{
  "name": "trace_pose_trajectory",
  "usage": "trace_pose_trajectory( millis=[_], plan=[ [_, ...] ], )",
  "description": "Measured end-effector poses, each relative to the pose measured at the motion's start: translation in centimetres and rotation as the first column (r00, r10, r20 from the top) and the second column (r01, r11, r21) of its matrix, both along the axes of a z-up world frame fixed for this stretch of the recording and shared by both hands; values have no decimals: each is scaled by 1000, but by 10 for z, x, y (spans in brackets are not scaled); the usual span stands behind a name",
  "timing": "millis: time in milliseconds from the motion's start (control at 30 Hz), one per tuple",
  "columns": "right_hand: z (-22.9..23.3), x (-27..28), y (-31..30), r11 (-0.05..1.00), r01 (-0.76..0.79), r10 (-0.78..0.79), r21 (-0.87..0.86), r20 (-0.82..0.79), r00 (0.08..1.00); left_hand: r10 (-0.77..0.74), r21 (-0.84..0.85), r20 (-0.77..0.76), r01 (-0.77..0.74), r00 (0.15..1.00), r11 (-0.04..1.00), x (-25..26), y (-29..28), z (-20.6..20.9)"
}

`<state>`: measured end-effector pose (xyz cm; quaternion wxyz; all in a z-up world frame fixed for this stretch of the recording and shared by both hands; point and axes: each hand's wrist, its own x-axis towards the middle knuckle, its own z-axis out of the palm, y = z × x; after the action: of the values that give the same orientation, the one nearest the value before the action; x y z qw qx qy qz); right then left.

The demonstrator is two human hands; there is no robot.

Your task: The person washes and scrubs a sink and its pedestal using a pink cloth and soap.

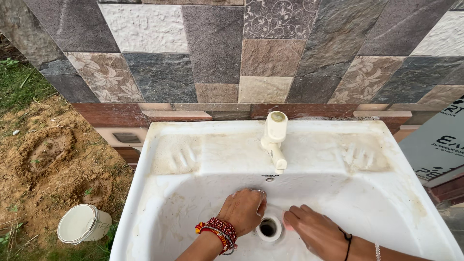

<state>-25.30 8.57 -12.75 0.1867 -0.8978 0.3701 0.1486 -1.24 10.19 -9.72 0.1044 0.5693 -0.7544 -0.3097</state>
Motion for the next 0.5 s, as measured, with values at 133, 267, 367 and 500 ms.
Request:
trace_pose_trajectory(
  millis=[133,267,367,500],
  plan=[
    [-1,44,29,917,-110,3,384,269,963,-144,282,-87,163,986,946,2,-6,-7],
    [29,66,23,931,-96,-92,353,480,872,-101,437,-85,128,991,890,10,-11,-13],
    [36,69,9,998,-64,50,6,556,829,-32,377,-221,115,975,919,21,-21,-20],
    [34,65,-10,919,-44,313,-391,658,685,-72,265,-152,111,986,958,25,-21,-6]
  ],
)
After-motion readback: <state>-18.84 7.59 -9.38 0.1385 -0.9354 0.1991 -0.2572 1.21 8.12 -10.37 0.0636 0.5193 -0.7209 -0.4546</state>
